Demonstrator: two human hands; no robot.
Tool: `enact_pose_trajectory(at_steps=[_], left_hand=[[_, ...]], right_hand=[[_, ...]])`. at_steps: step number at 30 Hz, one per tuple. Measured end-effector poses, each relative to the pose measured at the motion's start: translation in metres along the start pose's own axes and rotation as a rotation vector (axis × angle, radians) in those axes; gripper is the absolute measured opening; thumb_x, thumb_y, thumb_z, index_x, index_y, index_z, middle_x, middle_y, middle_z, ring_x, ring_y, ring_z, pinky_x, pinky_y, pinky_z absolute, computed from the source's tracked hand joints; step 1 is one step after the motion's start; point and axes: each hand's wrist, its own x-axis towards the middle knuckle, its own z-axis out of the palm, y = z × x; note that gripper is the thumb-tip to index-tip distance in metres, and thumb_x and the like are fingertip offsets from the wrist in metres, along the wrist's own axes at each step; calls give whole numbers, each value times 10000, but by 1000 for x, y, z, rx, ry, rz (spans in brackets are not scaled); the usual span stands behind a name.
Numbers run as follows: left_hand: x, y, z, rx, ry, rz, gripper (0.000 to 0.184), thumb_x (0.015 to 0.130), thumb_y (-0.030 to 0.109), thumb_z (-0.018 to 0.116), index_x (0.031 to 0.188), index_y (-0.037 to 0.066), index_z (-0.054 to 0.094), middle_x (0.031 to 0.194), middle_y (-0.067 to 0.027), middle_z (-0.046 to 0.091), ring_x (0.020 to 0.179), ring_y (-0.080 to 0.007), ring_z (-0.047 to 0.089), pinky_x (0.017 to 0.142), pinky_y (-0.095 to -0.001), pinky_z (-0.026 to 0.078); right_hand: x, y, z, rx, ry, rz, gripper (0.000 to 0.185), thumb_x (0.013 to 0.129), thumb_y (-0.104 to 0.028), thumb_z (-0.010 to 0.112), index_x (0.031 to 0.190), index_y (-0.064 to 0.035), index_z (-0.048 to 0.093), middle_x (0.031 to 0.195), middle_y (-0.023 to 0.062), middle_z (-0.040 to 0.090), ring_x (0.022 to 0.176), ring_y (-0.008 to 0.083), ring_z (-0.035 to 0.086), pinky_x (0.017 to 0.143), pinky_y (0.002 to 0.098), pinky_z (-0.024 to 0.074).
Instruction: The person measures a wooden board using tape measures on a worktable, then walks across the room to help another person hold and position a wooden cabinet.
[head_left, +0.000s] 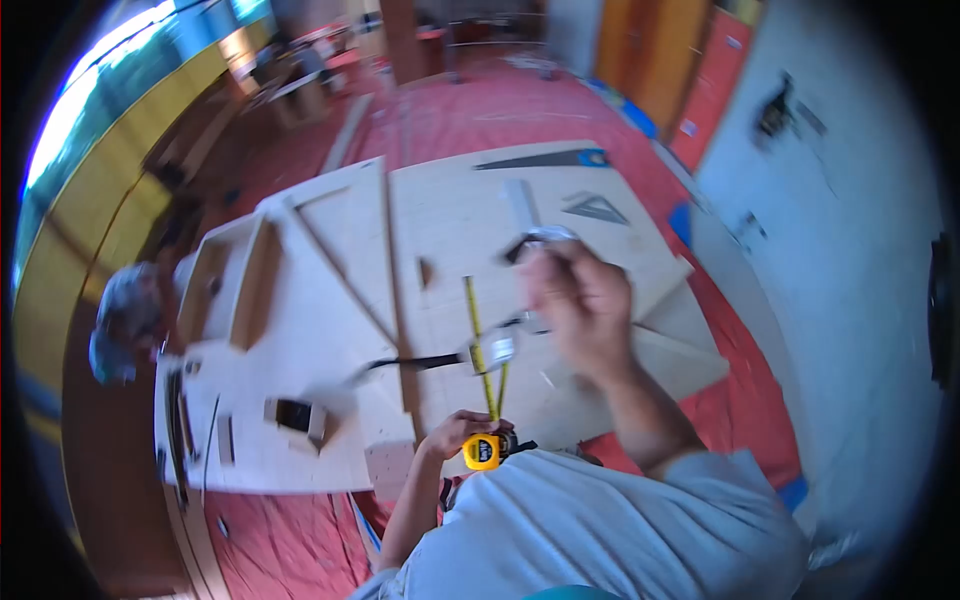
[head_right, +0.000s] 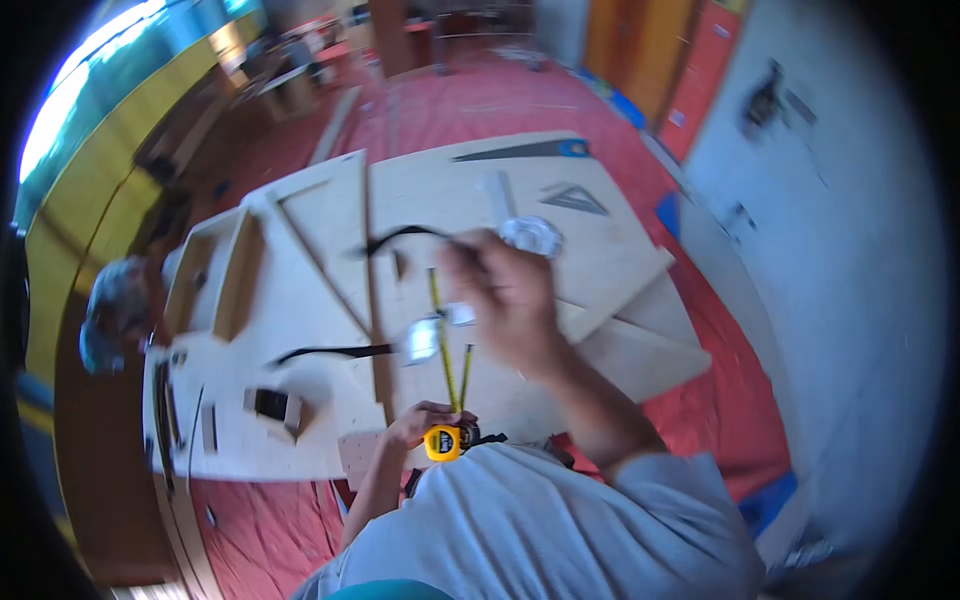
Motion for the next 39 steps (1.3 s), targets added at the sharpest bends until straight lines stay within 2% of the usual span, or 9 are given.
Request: enact_pose_trajectory(at_steps=[4,8,19,22,23,26,31,33,39], left_hand=[[7,7,5,-48,-52,48,332,1005,161,663,1236,-70,719,1129,-104,741,1012,-165,692,923,-292,549],[15,14,5,20,-23,1,329,1000,167,672,1229,-63,727,1122,-106,744,1009,-169,695,921,-291,554],[-1,24,11,84,12,21,305,985,169,693,1204,-33,755,1145,-115,759,1020,-192,704,951,-286,557],[0,19,8,7,2,-20,303,989,152,687,1206,-49,747,1149,-131,757,1007,-204,715,940,-286,568],[1,16,9,6,-25,70,309,987,154,695,1215,-49,743,1154,-131,756,1015,-205,716,942,-287,568],[-1,7,4,-28,0,14,320,986,176,704,1215,-44,746,1169,-122,754,1054,-191,704,978,-292,549],[-14,13,11,98,103,-15,317,1002,208,687,1212,-18,757,1154,-89,753,1033,-155,689,936,-289,546],[-5,1,9,-32,5,21,328,1004,210,684,1221,-27,748,1151,-94,753,1015,-159,696,931,-291,552],[-12,-7,4,32,41,4,331,1017,187,663,1238,-51,728,1146,-115,751,1023,-188,714,952,-305,563]], right_hand=[[9,-74,28,94,85,-511,80,972,-109,730,1017,-51,698,794,38,647,583,147,604,516,306,448],[5,-106,30,357,-50,-515,119,1004,-151,650,1044,-39,657,869,64,632,632,164,597,534,320,478],[-8,-153,10,479,-136,-567,290,1124,-333,359,1138,-93,520,1049,117,532,779,260,543,590,370,562],[-12,-153,2,555,-187,-448,282,1120,-323,381,1203,-97,530,1038,125,537,741,262,543,594,377,553],[-11,-157,0,527,-172,-448,279,1114,-325,405,1189,-95,544,1024,122,543,707,263,536,599,380,550],[-16,-168,-1,478,-118,-431,271,1095,-332,479,1146,-87,585,985,113,559,603,265,516,614,391,541],[-14,-167,-7,497,-142,-499,281,1097,-326,482,1147,-73,594,999,120,577,643,264,540,642,392,547],[-13,-164,-9,500,-160,-518,285,1097,-324,483,1147,-67,597,1005,123,584,659,264,549,653,393,550],[-22,-160,-12,550,-196,-552,296,1099,-316,486,1147,-50,607,1022,132,606,707,263,577,685,394,557]])
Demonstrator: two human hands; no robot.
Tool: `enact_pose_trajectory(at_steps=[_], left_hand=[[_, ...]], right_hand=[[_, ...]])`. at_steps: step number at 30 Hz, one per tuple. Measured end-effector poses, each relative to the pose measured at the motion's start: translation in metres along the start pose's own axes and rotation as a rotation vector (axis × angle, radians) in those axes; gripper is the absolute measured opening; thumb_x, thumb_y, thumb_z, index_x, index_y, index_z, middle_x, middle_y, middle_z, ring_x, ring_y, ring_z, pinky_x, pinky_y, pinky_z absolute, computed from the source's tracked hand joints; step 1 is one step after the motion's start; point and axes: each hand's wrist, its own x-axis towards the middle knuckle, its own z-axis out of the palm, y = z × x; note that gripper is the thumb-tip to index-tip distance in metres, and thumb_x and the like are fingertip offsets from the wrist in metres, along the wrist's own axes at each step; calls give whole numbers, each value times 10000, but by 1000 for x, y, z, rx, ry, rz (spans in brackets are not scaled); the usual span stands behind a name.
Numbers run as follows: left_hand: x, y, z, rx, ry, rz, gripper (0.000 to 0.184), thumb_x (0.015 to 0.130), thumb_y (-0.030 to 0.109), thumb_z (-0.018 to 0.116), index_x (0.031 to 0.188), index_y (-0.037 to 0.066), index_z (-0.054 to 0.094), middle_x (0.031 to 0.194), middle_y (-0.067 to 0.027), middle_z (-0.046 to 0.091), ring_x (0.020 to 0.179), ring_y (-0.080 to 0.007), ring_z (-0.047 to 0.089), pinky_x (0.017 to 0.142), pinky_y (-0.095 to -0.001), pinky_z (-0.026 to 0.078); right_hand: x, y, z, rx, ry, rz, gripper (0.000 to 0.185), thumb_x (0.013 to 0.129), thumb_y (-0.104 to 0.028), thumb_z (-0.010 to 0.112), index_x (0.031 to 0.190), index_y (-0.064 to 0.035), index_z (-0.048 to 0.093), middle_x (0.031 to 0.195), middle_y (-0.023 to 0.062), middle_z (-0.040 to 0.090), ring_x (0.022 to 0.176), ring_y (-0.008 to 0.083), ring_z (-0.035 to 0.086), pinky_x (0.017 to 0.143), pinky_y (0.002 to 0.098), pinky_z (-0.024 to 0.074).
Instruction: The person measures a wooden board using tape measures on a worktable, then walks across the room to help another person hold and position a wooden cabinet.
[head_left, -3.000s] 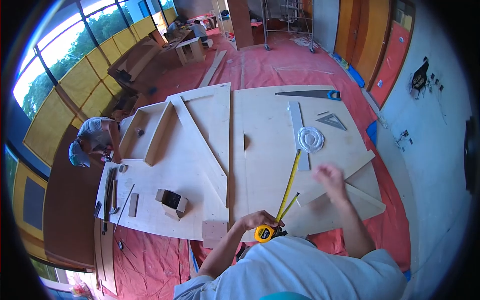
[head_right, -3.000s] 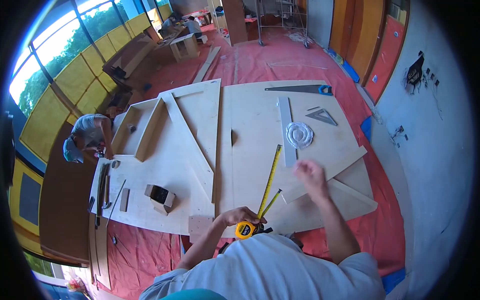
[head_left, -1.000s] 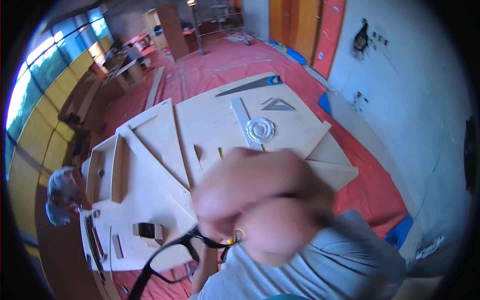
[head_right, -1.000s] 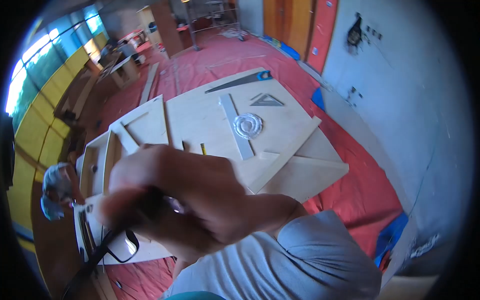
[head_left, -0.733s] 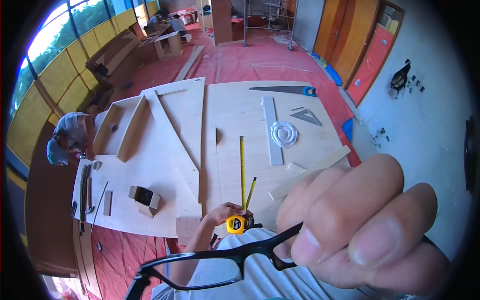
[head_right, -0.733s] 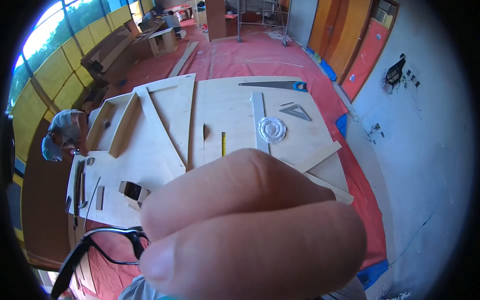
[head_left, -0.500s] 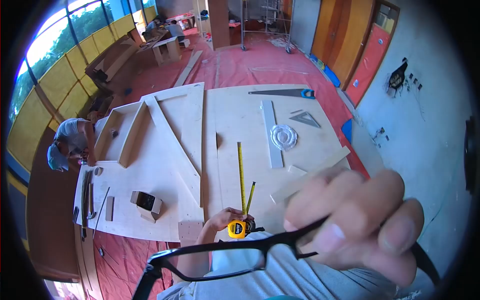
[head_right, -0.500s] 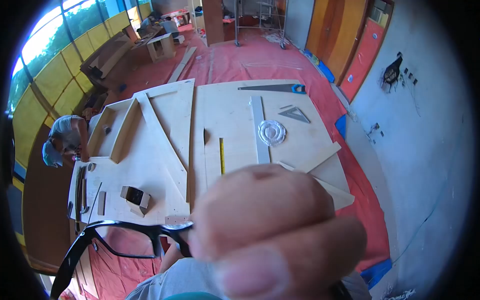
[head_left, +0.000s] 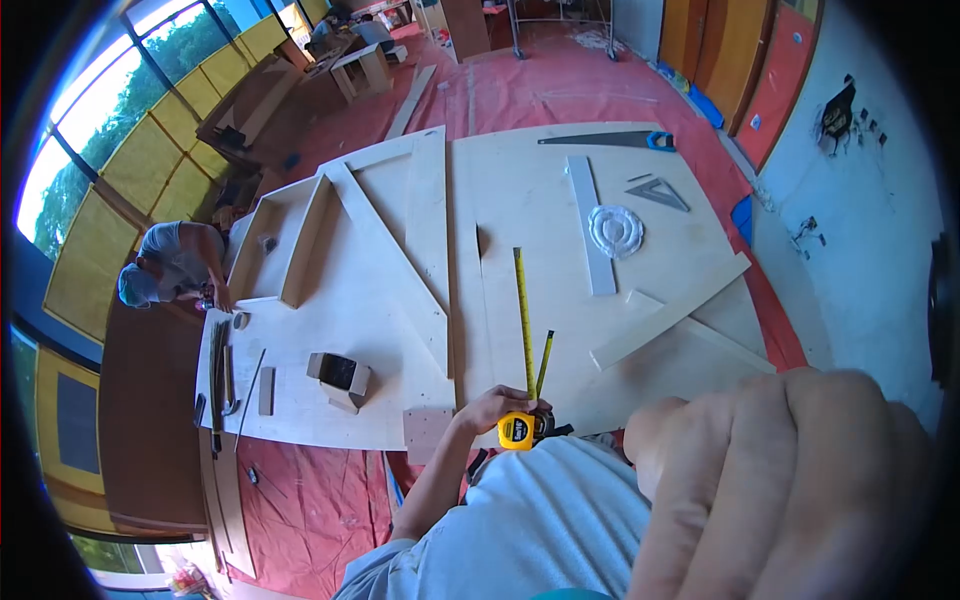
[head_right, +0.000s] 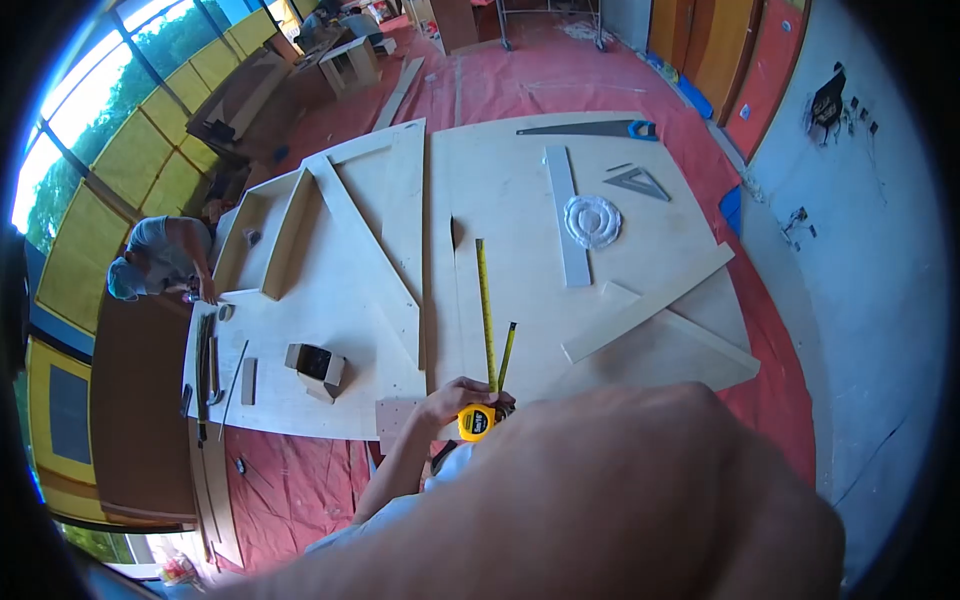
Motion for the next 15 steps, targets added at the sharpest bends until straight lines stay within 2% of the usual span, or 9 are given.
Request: enact_pose_trajectory(at_steps=[1,2,4,5,8,10,11,13,15], left_hand=[[-2,5,2,-9,4,-31,348,1002,168,671,1240,-82,710,1207,-158,741,1102,-225,708,1009,-332,546],[-2,3,1,-12,6,-37,348,1002,168,671,1240,-82,710,1207,-158,741,1102,-225,708,1009,-332,546],[-1,1,0,-56,-13,-8,350,1002,179,672,1231,-83,715,1196,-153,744,1067,-223,718,986,-336,559],[-1,2,0,-31,-20,-8,335,1014,184,668,1241,-56,723,1151,-124,750,1043,-193,717,961,-308,562],[-6,11,5,-95,-18,-50,332,1010,177,671,1243,-55,722,1152,-126,750,1047,-195,720,965,-311,561],[-8,13,6,-64,27,-59,338,1005,194,682,1234,-51,727,1140,-127,753,1028,-191,724,951,-309,565],[-11,16,5,59,-8,29,343,1003,201,687,1231,-53,728,1135,-125,754,1019,-189,725,943,-306,566],[-21,38,22,-39,88,-99,352,999,207,697,1228,-58,727,1131,-123,756,1001,-188,728,930,-299,569],[-9,13,8,-73,45,-73,347,998,199,697,1230,-57,727,1135,-121,757,998,-187,728,927,-298,571]], right_hand=[[-2,1,-1,12,-5,-8,298,1099,-315,487,1147,-47,608,1025,133,610,715,263,582,691,395,558],[-1,0,-2,31,-18,-21,300,1099,-314,488,1148,-44,610,1028,135,613,723,263,587,696,395,559],[-6,5,-4,49,-33,-23,304,1100,-312,489,1148,-38,613,1033,137,621,740,262,596,707,396,562],[-8,9,-4,57,-39,-27,306,1100,-310,489,1148,-35,615,1036,139,624,748,262,601,713,396,563],[-15,25,-3,81,-59,-39,312,1101,-307,491,1148,-27,620,1045,143,635,772,262,615,729,397,567],[-18,34,-2,93,-71,-45,316,1101,-304,492,1148,-21,623,1051,146,642,788,261,624,740,397,569],[-19,37,-4,91,-76,-44,318,1102,-303,493,1148,-18,625,1053,147,646,796,261,629,746,398,571],[-17,38,-7,87,-78,-43,322,1102,-301,494,1148,-12,628,1059,150,653,812,261,638,756,398,573],[-15,39,-10,99,-84,-47,326,1103,-298,495,1149,-6,632,1065,153,660,828,261,648,767,399,575]])
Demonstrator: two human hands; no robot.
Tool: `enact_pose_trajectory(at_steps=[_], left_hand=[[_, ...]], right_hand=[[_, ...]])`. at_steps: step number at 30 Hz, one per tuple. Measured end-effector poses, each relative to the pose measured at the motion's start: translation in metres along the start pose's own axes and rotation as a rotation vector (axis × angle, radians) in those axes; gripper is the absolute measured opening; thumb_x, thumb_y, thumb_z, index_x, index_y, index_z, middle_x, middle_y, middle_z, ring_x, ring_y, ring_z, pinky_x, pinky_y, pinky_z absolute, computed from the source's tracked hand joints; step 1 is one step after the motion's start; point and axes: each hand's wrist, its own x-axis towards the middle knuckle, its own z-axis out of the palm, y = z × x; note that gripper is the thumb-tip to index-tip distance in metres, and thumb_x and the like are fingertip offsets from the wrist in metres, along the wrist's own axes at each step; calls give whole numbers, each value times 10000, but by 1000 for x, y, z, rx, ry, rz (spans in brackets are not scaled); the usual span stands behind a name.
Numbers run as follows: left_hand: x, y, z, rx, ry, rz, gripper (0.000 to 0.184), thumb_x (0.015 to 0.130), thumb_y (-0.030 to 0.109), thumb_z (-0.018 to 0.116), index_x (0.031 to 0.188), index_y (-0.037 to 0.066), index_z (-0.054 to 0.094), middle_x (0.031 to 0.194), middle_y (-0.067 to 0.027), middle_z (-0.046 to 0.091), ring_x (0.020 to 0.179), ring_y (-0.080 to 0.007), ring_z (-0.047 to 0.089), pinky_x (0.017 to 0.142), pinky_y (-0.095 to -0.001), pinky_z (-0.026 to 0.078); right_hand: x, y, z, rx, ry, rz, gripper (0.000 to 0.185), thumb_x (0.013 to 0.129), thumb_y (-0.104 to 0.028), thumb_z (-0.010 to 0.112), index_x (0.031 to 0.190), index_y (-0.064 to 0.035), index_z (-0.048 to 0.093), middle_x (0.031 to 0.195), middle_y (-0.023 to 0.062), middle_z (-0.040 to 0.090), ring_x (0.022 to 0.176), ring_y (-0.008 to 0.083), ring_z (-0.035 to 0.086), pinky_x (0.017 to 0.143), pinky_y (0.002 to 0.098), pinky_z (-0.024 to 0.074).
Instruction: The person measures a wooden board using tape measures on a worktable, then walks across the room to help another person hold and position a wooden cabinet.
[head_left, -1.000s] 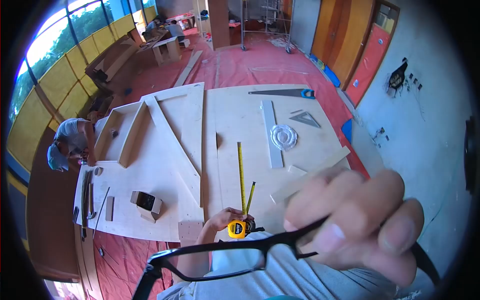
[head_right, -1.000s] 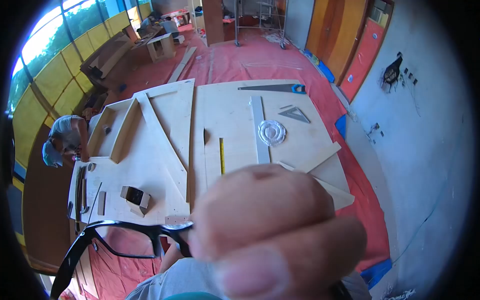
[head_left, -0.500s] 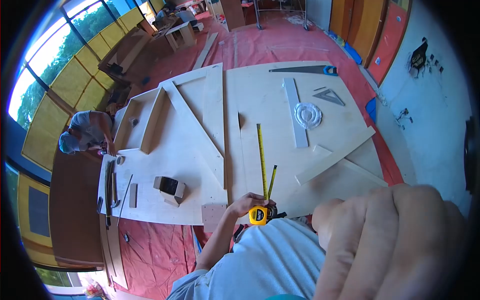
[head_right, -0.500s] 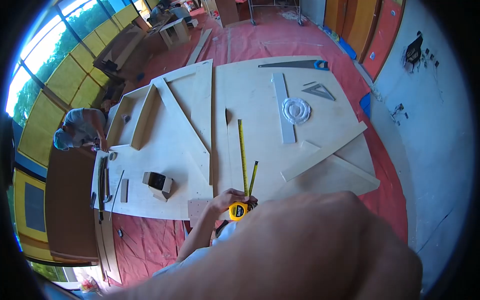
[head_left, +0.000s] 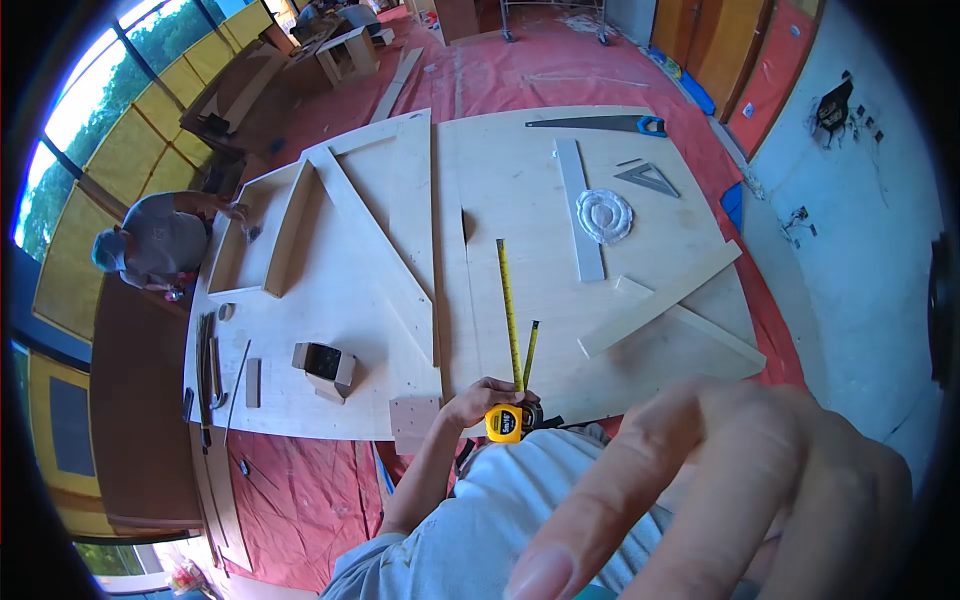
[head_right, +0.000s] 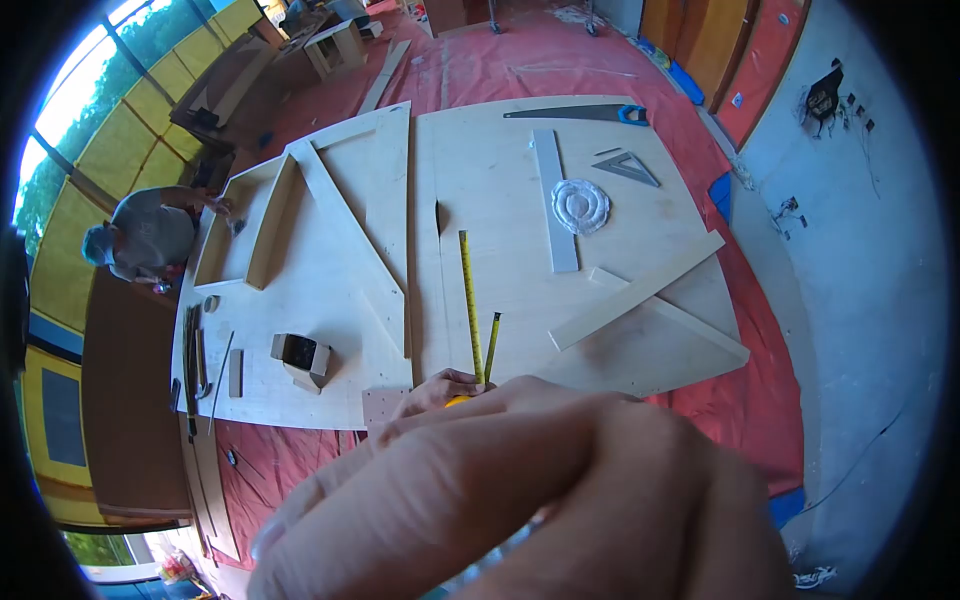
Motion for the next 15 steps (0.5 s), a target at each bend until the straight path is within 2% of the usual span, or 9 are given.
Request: enact_pose_trajectory(at_steps=[1,3,5,7,9,12,13,14,15], left_hand=[[8,-12,-9,-24,-45,26,342,997,191,696,1231,-56,726,1138,-119,757,995,-186,728,924,-297,572],[-44,44,39,-12,175,63,338,996,186,697,1235,-52,727,1137,-116,759,1000,-182,729,917,-298,577],[9,-17,-10,-64,-59,67,335,998,178,694,1237,-54,725,1138,-116,760,1011,-180,728,916,-300,581],[5,-18,-9,-117,-35,128,318,1000,162,685,1229,-54,727,1133,-115,762,1003,-188,733,908,-308,589],[13,-40,-21,-173,24,151,315,1006,155,670,1223,-67,723,1138,-125,762,1001,-207,739,894,-328,598],[-6,-27,-12,-302,27,174,326,1025,157,639,1234,-86,703,1222,-161,734,986,-230,744,889,-354,608],[-6,-26,-13,-340,69,197,339,1034,167,627,1249,-87,692,1266,-173,715,985,-236,744,892,-359,610],[-7,-26,-13,-364,59,217,325,1038,149,614,1239,-95,692,1266,-173,716,968,-239,746,886,-363,613],[-11,-21,-11,-401,64,228,307,1039,146,622,1222,-86,707,1235,-168,728,1026,-225,731,921,-353,600]], right_hand=[[0,1,-2,4,0,-6,328,1103,-297,496,1149,-4,633,1068,154,664,836,261,653,773,399,577],[-1,1,-6,6,5,-5,331,1104,-295,497,1149,2,637,1074,157,671,852,260,662,784,400,579],[-7,1,-14,3,14,2,335,1104,-292,498,1149,8,640,1079,160,678,868,260,671,795,400,582],[-22,9,-25,-22,37,49,339,1105,-290,499,1149,14,643,1085,163,686,884,260,681,806,401,584],[-58,29,-37,-91,98,196,343,1105,-288,500,1149,20,646,1091,166,693,900,259,690,817,401,587],[-141,80,-58,-259,280,726,349,1106,-284,502,1150,28,651,1099,170,704,925,259,704,833,402,590],[-178,96,-62,-337,331,999,242,1092,-200,548,1103,13,663,1097,130,712,937,173,696,850,333,577],[-227,111,-71,-383,271,1253,251,1074,-246,605,1091,-7,680,1079,88,720,950,115,680,872,280,555],[-285,123,-69,-418,234,1327,276,1072,-259,616,1133,2,683,1053,67,722,964,112,680,892,269,543]])
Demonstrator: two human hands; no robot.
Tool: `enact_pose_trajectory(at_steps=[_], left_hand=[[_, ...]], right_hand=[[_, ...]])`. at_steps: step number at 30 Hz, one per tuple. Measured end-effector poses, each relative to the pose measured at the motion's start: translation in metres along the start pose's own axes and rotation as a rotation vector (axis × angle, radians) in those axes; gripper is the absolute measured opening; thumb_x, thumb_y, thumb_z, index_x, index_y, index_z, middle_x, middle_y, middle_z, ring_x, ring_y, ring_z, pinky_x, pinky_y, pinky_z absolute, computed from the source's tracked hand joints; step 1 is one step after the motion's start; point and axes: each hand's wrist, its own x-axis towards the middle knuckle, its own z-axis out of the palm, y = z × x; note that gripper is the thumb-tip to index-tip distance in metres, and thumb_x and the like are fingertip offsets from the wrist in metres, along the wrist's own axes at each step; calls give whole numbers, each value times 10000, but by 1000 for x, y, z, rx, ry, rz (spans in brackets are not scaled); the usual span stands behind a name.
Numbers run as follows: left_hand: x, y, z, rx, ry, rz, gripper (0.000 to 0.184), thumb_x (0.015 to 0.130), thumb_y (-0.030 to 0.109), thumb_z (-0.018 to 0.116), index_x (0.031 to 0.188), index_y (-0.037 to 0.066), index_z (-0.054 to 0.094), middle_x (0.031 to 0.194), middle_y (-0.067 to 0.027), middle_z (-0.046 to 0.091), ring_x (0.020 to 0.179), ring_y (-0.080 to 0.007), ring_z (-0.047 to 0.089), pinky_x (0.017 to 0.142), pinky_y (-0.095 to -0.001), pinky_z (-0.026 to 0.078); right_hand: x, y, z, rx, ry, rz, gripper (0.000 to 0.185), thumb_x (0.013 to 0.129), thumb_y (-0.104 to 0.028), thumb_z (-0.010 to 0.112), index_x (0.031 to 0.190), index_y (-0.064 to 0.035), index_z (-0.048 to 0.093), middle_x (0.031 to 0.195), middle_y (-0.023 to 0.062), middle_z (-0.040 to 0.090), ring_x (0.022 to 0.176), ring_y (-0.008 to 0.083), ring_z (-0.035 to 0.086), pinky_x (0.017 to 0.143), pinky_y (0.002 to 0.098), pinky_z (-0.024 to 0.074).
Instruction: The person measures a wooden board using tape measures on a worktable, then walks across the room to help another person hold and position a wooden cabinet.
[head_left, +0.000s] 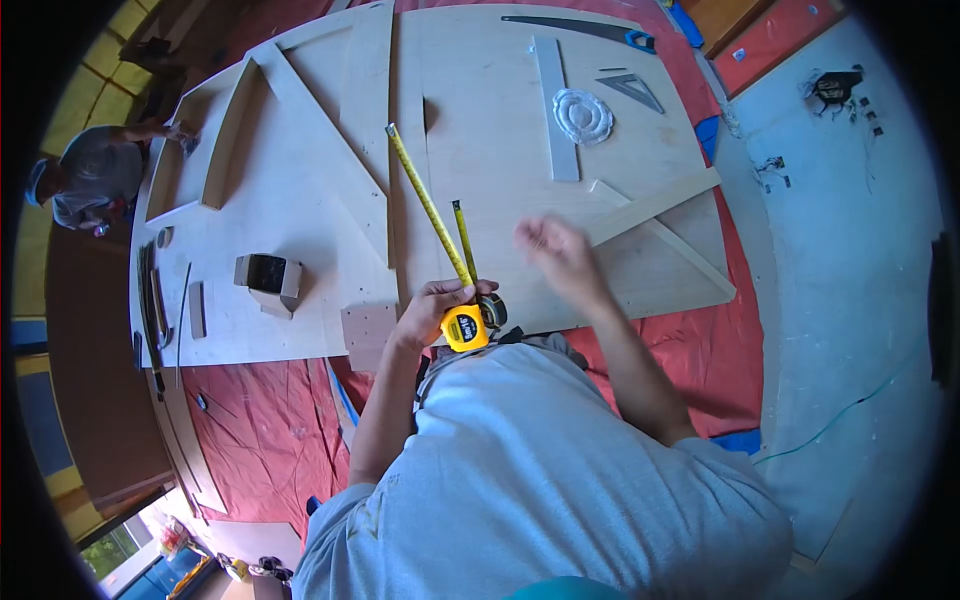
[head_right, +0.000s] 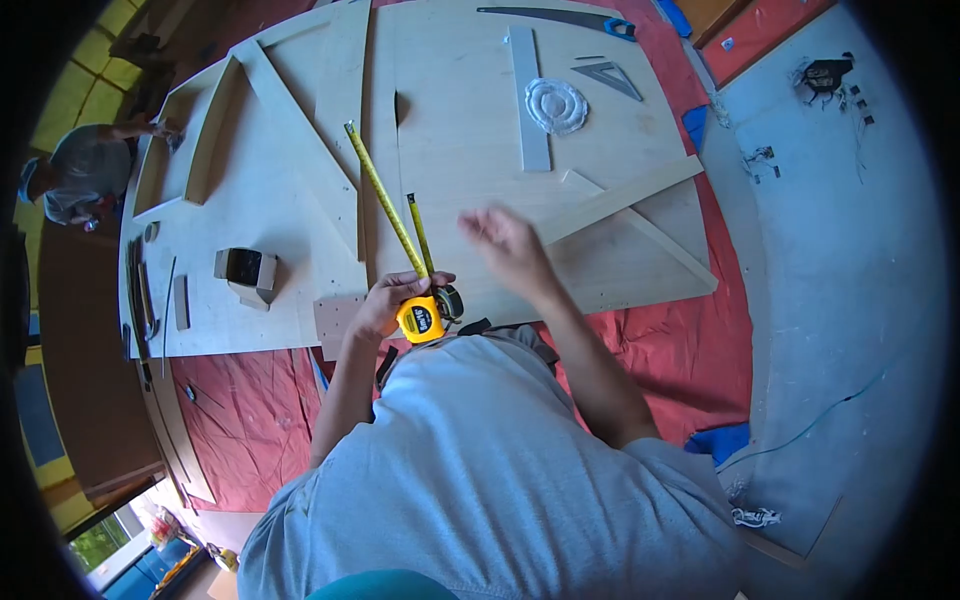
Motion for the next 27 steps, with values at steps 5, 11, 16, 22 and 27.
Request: enact_pose_trajectory(at_steps=[5,11,16,22,27], left_hand=[[6,-13,-14,-39,64,30,255,1040,163,633,1154,-43,731,1043,-101,751,892,-182,726,822,-305,597],[-2,-23,-19,-71,84,9,249,1035,173,646,1161,-24,732,1018,-79,748,859,-162,715,788,-291,589],[-17,-21,-15,-90,119,37,331,1042,162,626,1290,-48,687,1163,-115,741,1026,-182,708,903,-311,579],[-39,-14,-15,57,165,109,378,1034,189,644,1334,-39,674,1191,-119,742,1061,-178,708,945,-284,566],[-41,19,-43,27,205,298,354,1051,209,597,1293,-36,680,1234,-133,714,1133,-252,688,978,-400,574]], right_hand=[[-42,78,53,73,-169,234,404,1084,-363,582,1321,-42,648,1116,30,694,1058,111,657,871,272,564],[-50,70,71,481,-225,457,470,1097,-372,553,1410,-22,568,1281,40,635,1196,93,571,1058,250,440],[-58,71,89,634,-231,555,393,1099,-311,525,1381,-39,566,1210,31,639,1103,94,623,914,249,546],[-62,72,100,513,-204,565,379,1032,-265,640,1294,7,608,1128,57,666,956,128,660,850,272,546],[-92,82,82,64,-308,401,387,936,-228,723,1256,-25,644,1016,64,677,929,124,625,801,282,502]])
